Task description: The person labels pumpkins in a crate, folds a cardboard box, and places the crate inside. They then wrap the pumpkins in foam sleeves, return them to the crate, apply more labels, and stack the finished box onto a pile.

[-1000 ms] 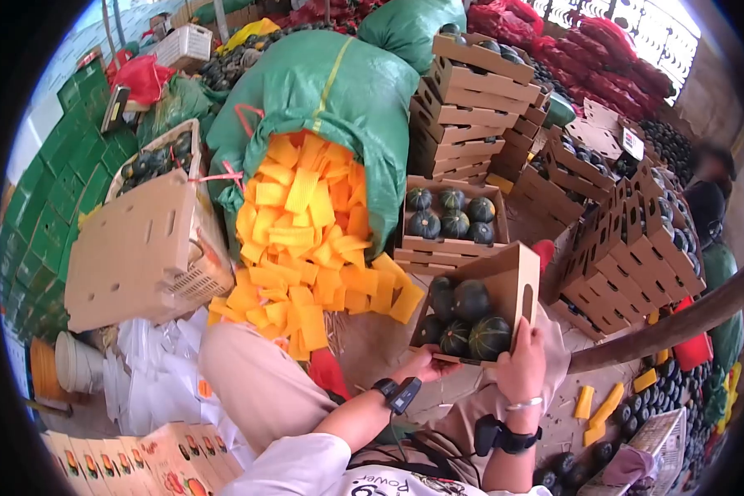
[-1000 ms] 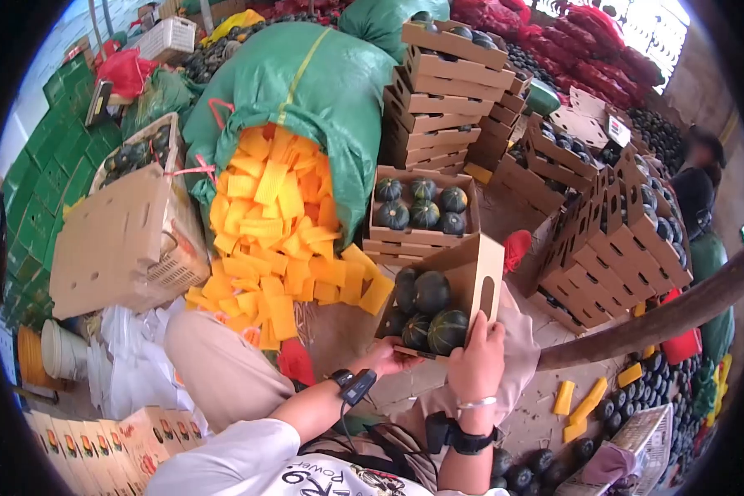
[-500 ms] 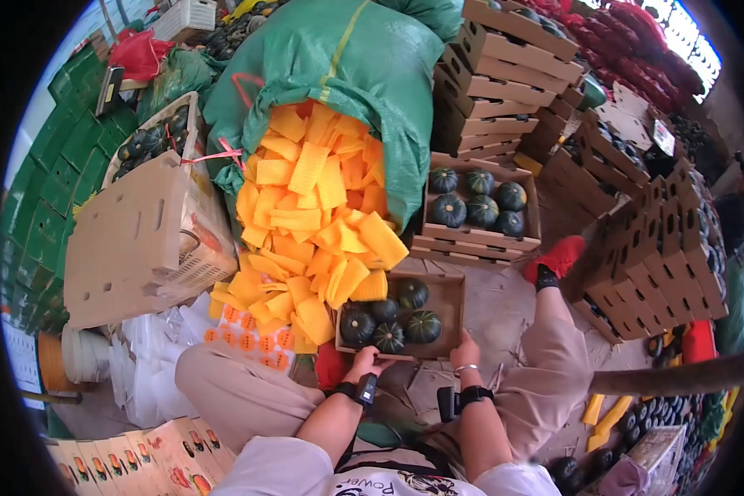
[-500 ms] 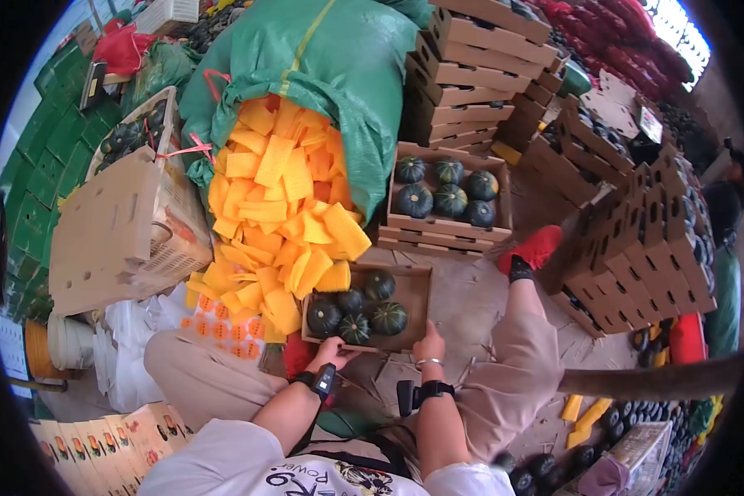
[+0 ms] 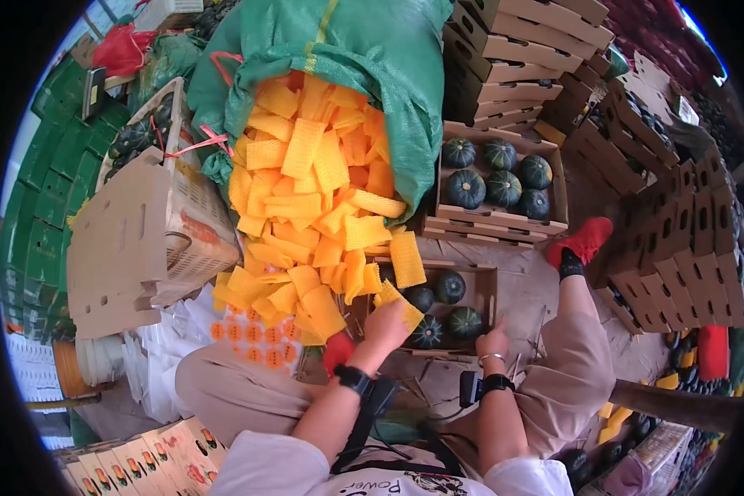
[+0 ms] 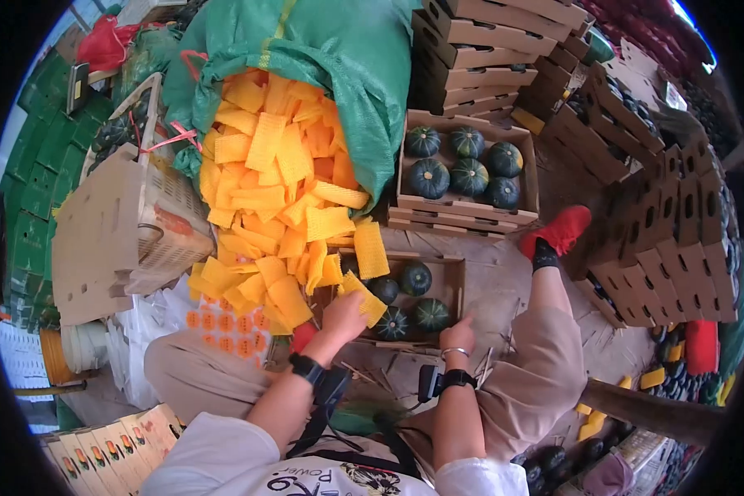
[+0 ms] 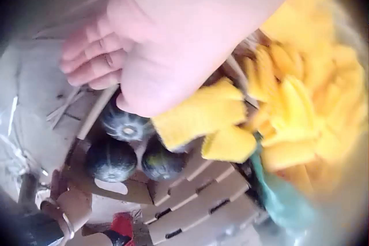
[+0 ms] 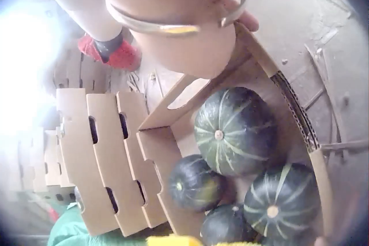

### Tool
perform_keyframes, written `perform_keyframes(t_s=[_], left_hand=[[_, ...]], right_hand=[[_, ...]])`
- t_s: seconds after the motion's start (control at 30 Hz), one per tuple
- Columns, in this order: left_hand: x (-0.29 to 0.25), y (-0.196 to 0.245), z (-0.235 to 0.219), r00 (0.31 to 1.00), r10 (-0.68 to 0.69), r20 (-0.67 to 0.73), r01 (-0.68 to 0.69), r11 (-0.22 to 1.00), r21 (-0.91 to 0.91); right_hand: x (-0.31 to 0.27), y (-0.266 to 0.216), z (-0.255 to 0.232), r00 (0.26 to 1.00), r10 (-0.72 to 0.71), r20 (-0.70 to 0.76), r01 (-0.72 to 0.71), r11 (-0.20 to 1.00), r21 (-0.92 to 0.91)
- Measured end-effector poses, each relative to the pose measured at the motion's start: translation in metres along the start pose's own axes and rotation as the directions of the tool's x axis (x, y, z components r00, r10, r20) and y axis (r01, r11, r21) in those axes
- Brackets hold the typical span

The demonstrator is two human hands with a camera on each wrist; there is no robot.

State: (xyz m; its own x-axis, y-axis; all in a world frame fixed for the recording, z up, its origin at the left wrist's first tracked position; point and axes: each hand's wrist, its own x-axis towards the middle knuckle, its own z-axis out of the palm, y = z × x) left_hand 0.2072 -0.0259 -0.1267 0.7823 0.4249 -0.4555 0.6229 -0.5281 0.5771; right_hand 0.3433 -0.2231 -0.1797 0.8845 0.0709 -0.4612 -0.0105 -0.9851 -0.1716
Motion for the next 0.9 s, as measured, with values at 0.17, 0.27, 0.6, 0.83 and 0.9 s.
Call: perform_keyframes(t_s=[0.17, 0.27, 0.6, 0.83, 0.9], left_hand=[[0.023, -0.024, 0.042, 0.852, 0.487, -0.19, -0.331, 0.784, 0.525], [0.039, -0.045, 0.034, 0.929, 0.368, 0.033, -0.318, 0.752, 0.578], [0.001, -0.137, -0.016, 0.935, -0.134, -0.33, 0.24, 0.922, 0.305], [-0.115, -0.03, -0.082, 0.884, 0.17, -0.435, -0.371, 0.821, -0.433], [-0.15, -0.003, -0.062, 0.899, 0.385, -0.208, -0.42, 0.893, -0.161]], right_hand=[[-0.023, -0.024, -0.004, 0.956, -0.278, -0.095, 0.277, 0.96, -0.023], [-0.036, -0.031, 0.001, 0.893, -0.407, -0.192, 0.406, 0.913, -0.048], [-0.325, -0.168, -0.322, -0.463, -0.79, -0.402, 0.56, -0.612, 0.559], [-0.236, -0.11, -0.139, 0.288, -0.86, -0.421, 0.932, 0.151, 0.328], [-0.201, -0.071, -0.082, 0.524, -0.845, -0.112, 0.675, 0.331, 0.66]])
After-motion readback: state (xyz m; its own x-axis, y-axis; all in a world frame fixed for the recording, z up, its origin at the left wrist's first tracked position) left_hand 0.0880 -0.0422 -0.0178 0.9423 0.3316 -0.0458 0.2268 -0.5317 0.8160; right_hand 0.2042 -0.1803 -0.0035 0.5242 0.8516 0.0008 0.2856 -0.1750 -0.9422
